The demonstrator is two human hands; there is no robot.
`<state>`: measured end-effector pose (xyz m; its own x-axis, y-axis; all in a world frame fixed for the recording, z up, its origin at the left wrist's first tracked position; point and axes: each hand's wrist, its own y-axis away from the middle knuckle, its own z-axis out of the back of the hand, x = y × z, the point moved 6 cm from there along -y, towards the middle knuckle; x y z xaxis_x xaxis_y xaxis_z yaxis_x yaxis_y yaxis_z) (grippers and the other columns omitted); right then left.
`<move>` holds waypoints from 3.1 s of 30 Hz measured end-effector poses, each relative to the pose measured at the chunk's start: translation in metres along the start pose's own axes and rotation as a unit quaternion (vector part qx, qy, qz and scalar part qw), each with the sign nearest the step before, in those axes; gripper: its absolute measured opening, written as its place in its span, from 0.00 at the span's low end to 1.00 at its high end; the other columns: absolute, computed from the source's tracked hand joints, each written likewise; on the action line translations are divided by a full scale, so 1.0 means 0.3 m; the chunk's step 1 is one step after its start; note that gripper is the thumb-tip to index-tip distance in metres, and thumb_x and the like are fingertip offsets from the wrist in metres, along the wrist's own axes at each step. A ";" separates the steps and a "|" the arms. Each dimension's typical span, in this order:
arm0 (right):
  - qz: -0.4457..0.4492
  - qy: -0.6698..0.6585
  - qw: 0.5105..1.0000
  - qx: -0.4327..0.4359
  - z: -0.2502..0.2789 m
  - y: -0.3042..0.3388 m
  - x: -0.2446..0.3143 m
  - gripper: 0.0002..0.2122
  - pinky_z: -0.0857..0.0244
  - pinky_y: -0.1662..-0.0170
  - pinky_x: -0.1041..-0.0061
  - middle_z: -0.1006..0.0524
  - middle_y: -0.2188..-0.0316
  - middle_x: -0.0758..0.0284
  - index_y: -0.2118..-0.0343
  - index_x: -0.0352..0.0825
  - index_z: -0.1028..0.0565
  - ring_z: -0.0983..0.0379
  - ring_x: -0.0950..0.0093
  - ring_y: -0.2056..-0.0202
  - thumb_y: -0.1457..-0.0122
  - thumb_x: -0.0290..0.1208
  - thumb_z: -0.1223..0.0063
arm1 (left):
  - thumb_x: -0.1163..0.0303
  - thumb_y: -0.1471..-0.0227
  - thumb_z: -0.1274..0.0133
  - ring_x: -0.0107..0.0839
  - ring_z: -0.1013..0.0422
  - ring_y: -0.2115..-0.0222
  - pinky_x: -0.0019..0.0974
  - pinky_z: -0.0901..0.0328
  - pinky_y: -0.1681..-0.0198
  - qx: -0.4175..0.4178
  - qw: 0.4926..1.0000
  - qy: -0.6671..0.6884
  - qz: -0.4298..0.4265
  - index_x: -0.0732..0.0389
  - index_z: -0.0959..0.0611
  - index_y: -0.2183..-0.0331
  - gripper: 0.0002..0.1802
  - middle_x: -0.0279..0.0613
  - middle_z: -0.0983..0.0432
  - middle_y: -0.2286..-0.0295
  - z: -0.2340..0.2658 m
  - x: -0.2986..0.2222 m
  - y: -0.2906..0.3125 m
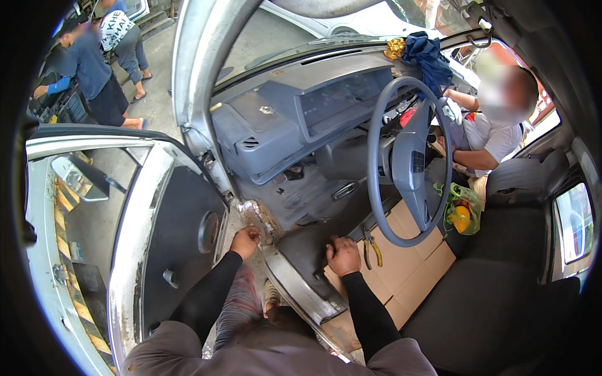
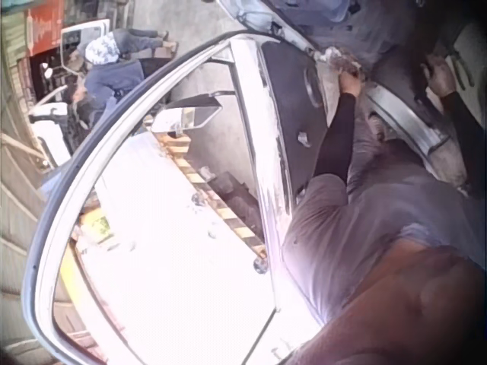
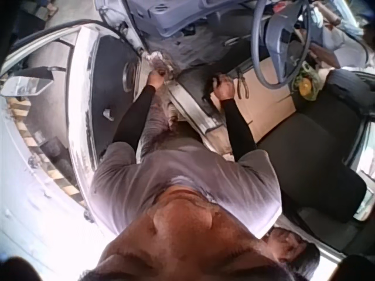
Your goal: The person works inside the driver's side of a white van, using pliers and a screwdriver to strip and connect wires near the dashboard and steering column. The person manipulates small wires and connectors while occasionally reaching for tools on the passenger seat.
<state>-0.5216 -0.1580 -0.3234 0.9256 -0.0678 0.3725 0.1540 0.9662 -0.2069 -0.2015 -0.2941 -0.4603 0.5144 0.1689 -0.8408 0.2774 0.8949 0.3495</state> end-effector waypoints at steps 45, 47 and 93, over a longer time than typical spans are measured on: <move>0.027 0.003 0.999 -0.028 -0.029 -0.009 -0.023 0.07 0.31 0.51 0.58 0.19 0.66 0.57 0.64 0.33 0.19 0.24 0.54 0.59 0.43 0.28 0.45 | 0.72 0.37 0.51 0.46 0.25 0.49 0.46 0.30 0.42 0.086 0.667 0.738 -0.063 0.56 0.26 0.44 0.20 0.49 0.22 0.53 0.046 -0.303 0.321; 0.033 0.001 0.999 -0.028 -0.037 -0.008 -0.028 0.08 0.31 0.50 0.58 0.18 0.65 0.56 0.64 0.33 0.19 0.23 0.54 0.58 0.43 0.29 0.45 | 0.72 0.38 0.51 0.46 0.25 0.50 0.46 0.30 0.43 0.080 0.669 0.735 -0.081 0.57 0.27 0.45 0.20 0.50 0.22 0.53 0.114 -0.367 0.408; 0.259 -0.456 0.839 0.143 0.441 0.180 0.965 0.18 0.27 0.49 0.71 0.20 0.55 0.59 0.49 0.29 0.23 0.20 0.68 0.56 0.45 0.16 0.41 | 0.70 0.37 0.44 0.35 0.22 0.54 0.40 0.26 0.49 -0.020 0.760 0.640 -0.111 0.58 0.27 0.43 0.22 0.44 0.20 0.54 0.266 -0.584 1.081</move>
<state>-0.2911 -0.0925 -0.1070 0.1725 0.4722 0.8644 -0.3965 0.8366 -0.3779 -0.1368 -0.0664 -0.1668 -0.7589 0.2528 -0.6001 0.2041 0.9675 0.1494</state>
